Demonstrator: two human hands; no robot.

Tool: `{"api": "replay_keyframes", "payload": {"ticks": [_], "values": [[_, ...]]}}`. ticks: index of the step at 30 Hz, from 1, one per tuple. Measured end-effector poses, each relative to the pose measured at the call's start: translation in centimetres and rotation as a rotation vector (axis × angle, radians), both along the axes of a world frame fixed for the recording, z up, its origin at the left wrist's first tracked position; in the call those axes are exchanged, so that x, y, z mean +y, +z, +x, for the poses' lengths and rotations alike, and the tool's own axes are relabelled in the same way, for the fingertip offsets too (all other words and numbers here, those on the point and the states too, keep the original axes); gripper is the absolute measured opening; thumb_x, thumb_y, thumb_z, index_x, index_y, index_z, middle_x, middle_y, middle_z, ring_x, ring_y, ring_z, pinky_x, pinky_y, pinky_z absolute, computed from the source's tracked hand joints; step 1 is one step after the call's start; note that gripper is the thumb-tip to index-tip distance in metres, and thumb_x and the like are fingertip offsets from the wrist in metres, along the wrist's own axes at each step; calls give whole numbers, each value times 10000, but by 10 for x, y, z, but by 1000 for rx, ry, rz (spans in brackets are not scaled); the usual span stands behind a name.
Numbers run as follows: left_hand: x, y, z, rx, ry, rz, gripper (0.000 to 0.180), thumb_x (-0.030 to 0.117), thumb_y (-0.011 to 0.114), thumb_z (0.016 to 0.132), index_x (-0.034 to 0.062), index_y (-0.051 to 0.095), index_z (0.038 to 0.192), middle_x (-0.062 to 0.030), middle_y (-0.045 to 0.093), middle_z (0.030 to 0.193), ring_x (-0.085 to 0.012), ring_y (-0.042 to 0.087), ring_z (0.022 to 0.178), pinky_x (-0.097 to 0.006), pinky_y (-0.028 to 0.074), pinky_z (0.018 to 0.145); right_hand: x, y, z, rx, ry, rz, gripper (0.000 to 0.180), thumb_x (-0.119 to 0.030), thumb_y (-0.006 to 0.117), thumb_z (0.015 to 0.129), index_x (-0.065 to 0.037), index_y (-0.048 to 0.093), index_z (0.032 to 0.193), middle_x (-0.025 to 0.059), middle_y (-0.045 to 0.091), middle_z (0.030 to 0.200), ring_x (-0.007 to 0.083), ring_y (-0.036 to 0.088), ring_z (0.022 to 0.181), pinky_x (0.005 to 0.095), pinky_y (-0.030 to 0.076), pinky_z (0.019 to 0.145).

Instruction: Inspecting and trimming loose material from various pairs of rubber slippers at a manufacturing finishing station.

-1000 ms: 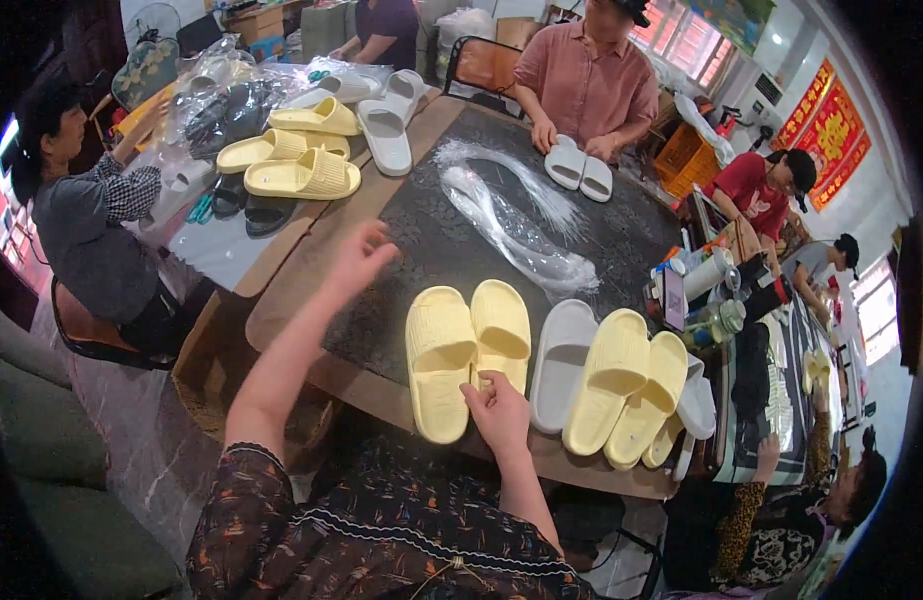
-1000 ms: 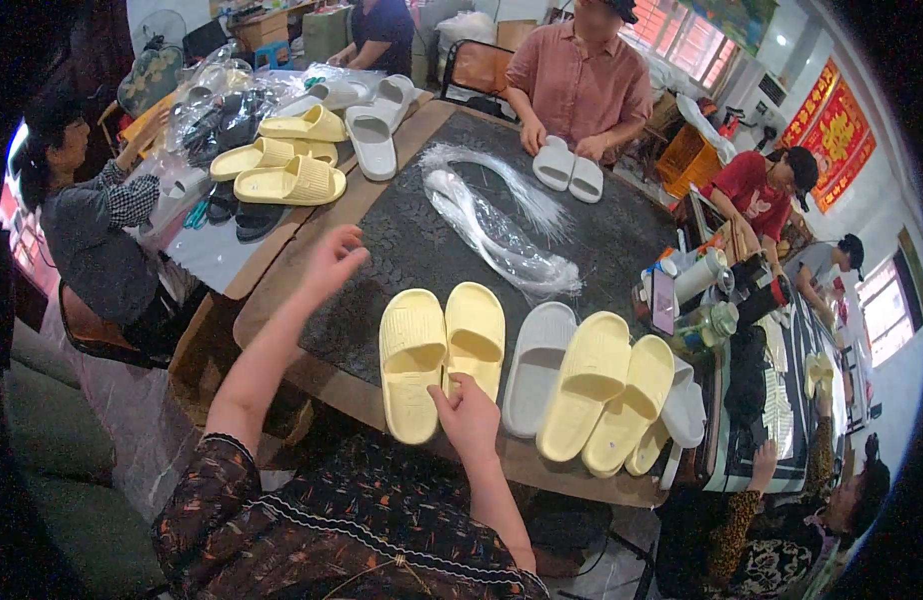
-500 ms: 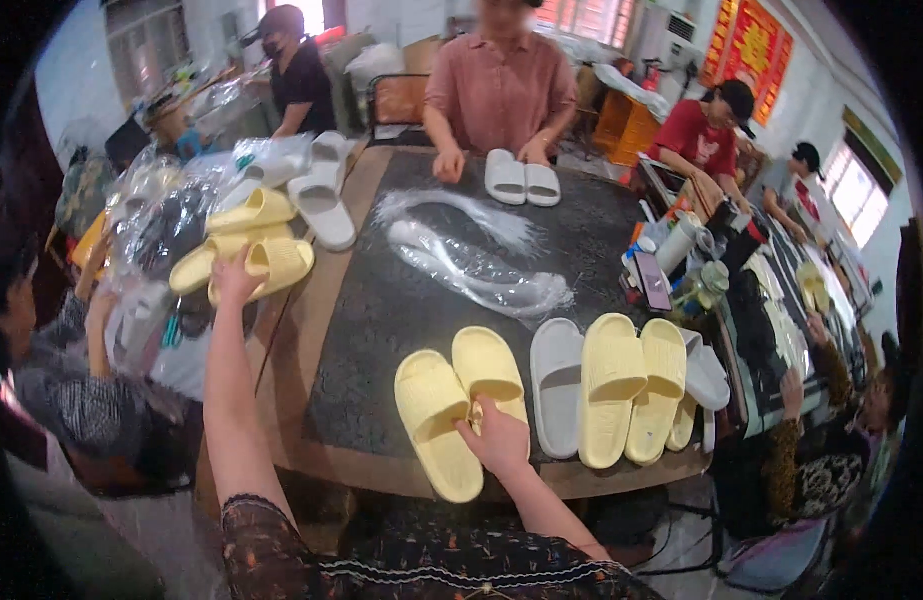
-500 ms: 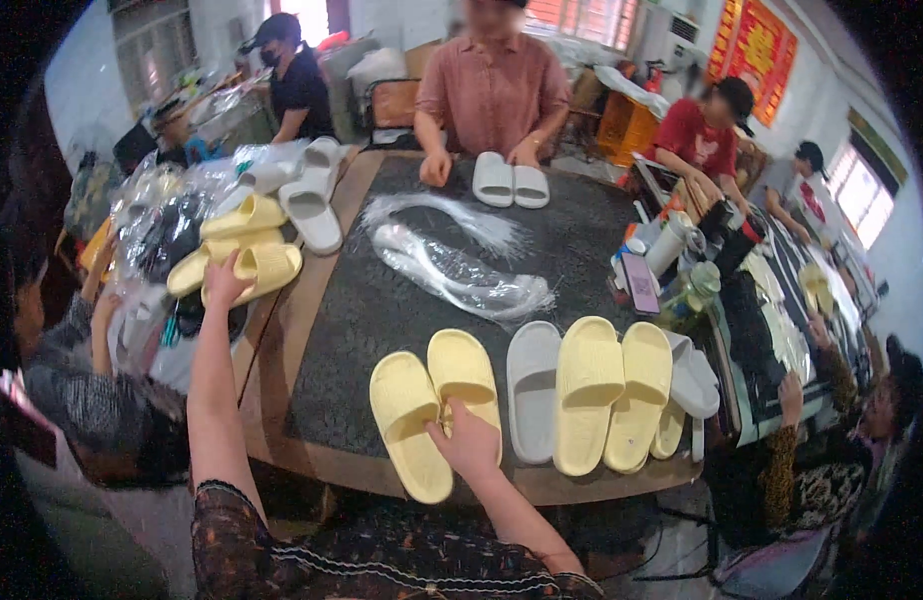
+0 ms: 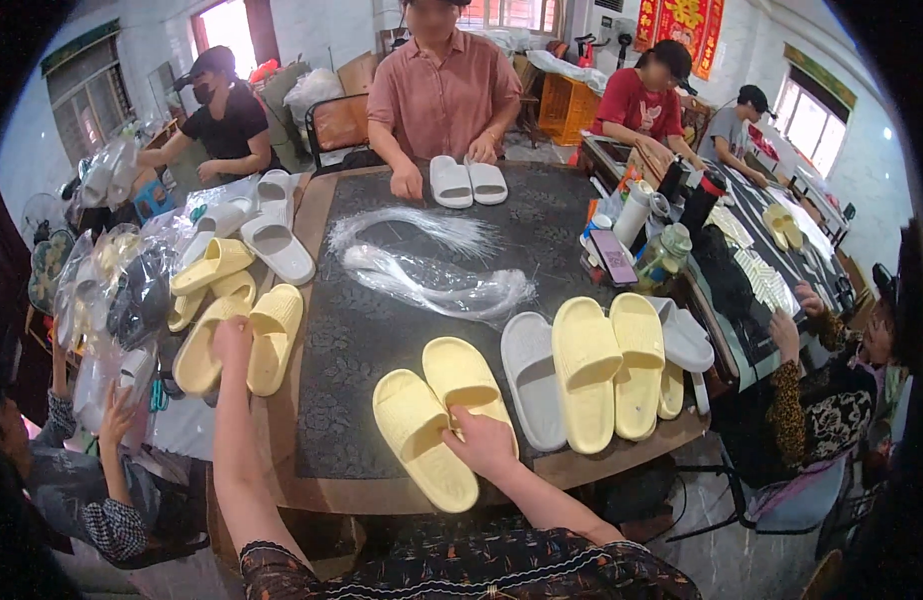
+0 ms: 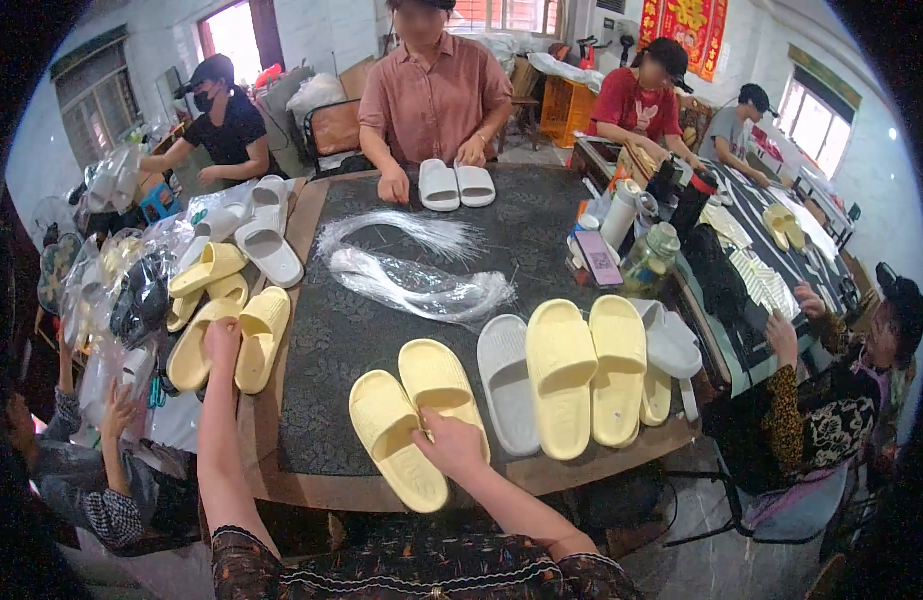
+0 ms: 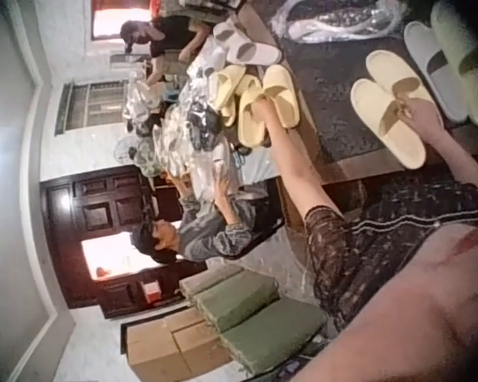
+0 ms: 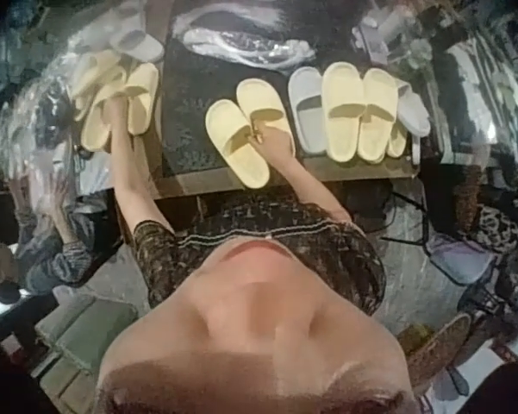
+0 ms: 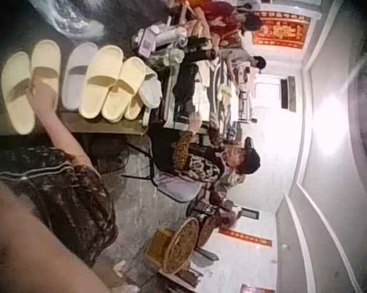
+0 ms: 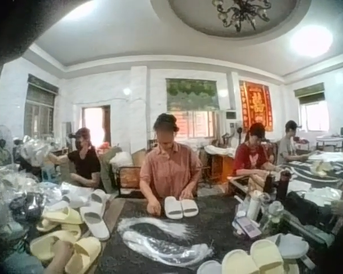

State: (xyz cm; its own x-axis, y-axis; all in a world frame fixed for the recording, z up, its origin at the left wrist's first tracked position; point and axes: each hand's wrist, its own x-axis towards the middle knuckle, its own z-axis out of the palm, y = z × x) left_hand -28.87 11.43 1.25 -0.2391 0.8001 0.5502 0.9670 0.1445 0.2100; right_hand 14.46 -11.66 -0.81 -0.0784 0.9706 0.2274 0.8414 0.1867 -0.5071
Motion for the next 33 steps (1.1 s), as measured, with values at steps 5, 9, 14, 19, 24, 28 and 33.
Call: {"api": "replay_keyframes", "payload": {"ticks": [5, 9, 14, 19, 24, 28, 33], "values": [[-30, 23, 43, -264, -113, 49, 243, 262, 642, 805, 118, 688, 996, -139, 672, 915, -274, 639, 745, -377, 484, 656, -2, 2, 6, 124, 71, 134, 339, -261, 606, 785, -92, 592, 1078, 112, 632, 730, 275, 631, 656, 381, 494, 546], [-77, 72, 87, -573, -337, 167, 255, 204, 604, 864, 43, 659, 1054, -69, 668, 869, -147, 600, 705, -273, 459, 618, -17, 18, 17, 280, 74, 311, 335, -154, 621, 745, -80, 596, 1071, 103, 614, 710, 271, 622, 643, 384, 480, 530], [-130, 111, 137, -1151, -609, 60, 346, 165, 515, 945, -35, 518, 1228, -80, 617, 1037, -117, 583, 847, -239, 466, 721, -49, 67, 49, 388, 162, 439, 374, -74, 639, 718, -48, 587, 1087, 104, 594, 699, 282, 616, 646, 381, 487, 570], [-176, 127, 184, -1562, -853, -42, 407, 183, 502, 948, -31, 443, 1290, -128, 536, 1235, -191, 559, 1095, -320, 464, 911, -60, 125, 101, 324, -92, 672, 367, -63, 664, 700, -35, 593, 1059, 115, 595, 706, 280, 593, 560, 364, 483, 532], [-222, 114, 245, -1949, -1012, -364, 466, 118, 497, 931, -15, 350, 1352, -105, 542, 1191, -80, 549, 814, -188, 477, 675, -46, 157, 151, 101, -454, 677, 320, -47, 609, 712, -39, 580, 1030, 155, 591, 690, 343, 597, 607, 411, 466, 570], [-231, 103, 283, -1955, -883, -279, 524, 54, 515, 896, 0, 325, 1381, -102, 568, 1125, -90, 553, 815, -201, 471, 687, -40, 147, 175, 18, -569, 597, 233, -92, 575, 783, -43, 571, 1011, 185, 605, 706, 362, 608, 652, 438, 471, 602], [-228, 73, 288, -1225, -859, -336, 606, 10, 559, 842, 32, 322, 1399, -79, 604, 944, -121, 578, 835, -241, 473, 742, -41, 135, 189, -19, -607, 458, 198, -127, 550, 828, -42, 571, 1005, 192, 609, 704, 356, 613, 661, 441, 475, 602]]}}
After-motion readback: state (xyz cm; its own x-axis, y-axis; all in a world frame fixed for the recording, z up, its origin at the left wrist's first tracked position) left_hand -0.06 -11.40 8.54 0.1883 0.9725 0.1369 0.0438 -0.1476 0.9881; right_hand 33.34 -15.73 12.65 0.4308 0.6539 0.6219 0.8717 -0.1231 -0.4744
